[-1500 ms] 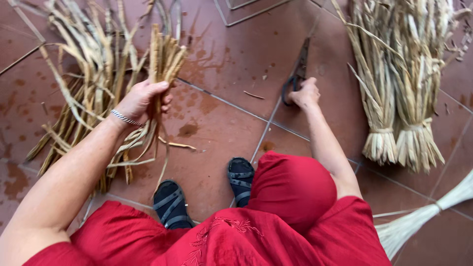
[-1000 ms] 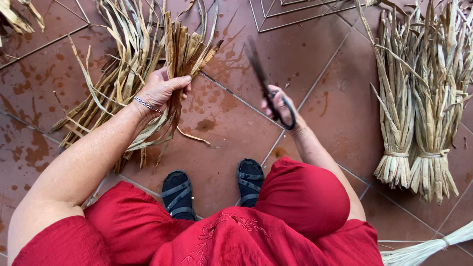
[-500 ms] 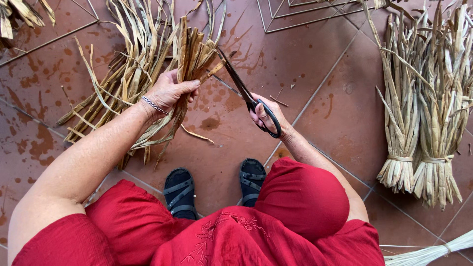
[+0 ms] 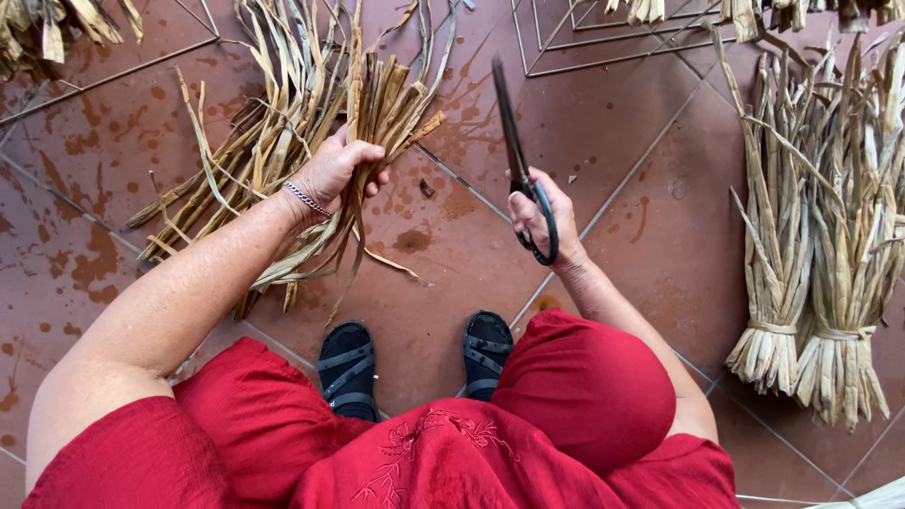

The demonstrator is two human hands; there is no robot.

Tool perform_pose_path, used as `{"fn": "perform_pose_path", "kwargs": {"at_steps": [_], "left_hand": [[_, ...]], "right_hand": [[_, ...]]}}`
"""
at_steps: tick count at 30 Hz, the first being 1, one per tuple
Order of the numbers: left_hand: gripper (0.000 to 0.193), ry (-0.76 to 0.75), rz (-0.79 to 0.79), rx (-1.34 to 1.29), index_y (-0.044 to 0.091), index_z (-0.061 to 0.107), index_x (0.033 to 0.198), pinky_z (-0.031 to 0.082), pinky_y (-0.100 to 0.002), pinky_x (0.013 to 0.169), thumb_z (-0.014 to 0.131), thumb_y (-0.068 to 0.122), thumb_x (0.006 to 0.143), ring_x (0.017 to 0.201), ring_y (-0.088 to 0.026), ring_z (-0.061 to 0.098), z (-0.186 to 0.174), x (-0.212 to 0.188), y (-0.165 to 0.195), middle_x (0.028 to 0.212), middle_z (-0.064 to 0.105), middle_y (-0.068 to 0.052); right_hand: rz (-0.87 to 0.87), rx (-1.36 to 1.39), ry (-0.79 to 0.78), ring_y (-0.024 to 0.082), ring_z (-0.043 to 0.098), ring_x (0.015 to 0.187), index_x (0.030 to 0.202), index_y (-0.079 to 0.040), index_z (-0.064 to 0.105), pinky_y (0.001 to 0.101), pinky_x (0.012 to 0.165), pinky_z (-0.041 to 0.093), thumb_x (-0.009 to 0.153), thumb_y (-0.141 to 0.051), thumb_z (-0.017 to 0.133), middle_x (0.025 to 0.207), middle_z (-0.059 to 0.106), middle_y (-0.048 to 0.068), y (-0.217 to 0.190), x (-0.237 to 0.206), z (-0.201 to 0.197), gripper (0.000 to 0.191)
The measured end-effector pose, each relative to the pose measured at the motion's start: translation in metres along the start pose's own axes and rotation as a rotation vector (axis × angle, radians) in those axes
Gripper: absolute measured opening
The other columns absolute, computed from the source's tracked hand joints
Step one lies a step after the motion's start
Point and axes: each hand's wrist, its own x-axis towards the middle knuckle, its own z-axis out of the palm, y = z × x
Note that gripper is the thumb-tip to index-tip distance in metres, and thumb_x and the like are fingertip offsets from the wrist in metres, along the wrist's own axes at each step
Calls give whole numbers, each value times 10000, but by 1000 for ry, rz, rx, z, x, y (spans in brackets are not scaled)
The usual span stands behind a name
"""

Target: The person sits on a tiled floor and uses scissors to trim the ends of bundles of dried plant strips. They repeatedly gather strips, align them, and cut the ends to even lengths, then place the trimmed bundles aside.

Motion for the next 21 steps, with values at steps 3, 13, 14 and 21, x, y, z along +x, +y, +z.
{"fn": "perform_pose_path", "kwargs": {"at_steps": [3, 13, 14, 21], "left_hand": [[276, -26, 21, -19, 26, 545, 1186, 588, -278, 594, 627, 162, 960, 702, -164, 683, -6, 0, 7, 905, 693, -124], [248, 81, 229, -99, 68, 599, 1123, 533, -264, 551, 756, 139, 946, 621, -120, 620, -18, -29, 38, 892, 673, -53], [280, 97, 265, -62, 93, 596, 1137, 526, -260, 549, 778, 106, 925, 624, -106, 606, -18, -33, 40, 890, 653, -18], [217, 137, 319, -249, 99, 606, 1115, 535, -276, 510, 702, 246, 987, 592, -133, 617, -23, -53, 47, 861, 646, -20]], "right_hand": [[-104, -24, -97, 59, 587, 764, 1305, -75, 470, 219, 658, 476, 1050, -404, 639, 901, 604, -6, -25, 21, -3, 449], [-3, -319, -218, 47, 500, 652, 1345, -89, 508, 219, 590, 455, 1051, -624, 383, 817, 588, -13, -96, 71, 61, 622], [46, -279, -206, 53, 489, 629, 1333, -91, 506, 225, 560, 447, 1046, -627, 364, 799, 581, -11, -98, 75, 73, 624], [85, -238, -261, 64, 511, 620, 1289, -150, 499, 235, 533, 464, 1037, -591, 334, 812, 579, -1, -94, 73, 130, 534]]}}
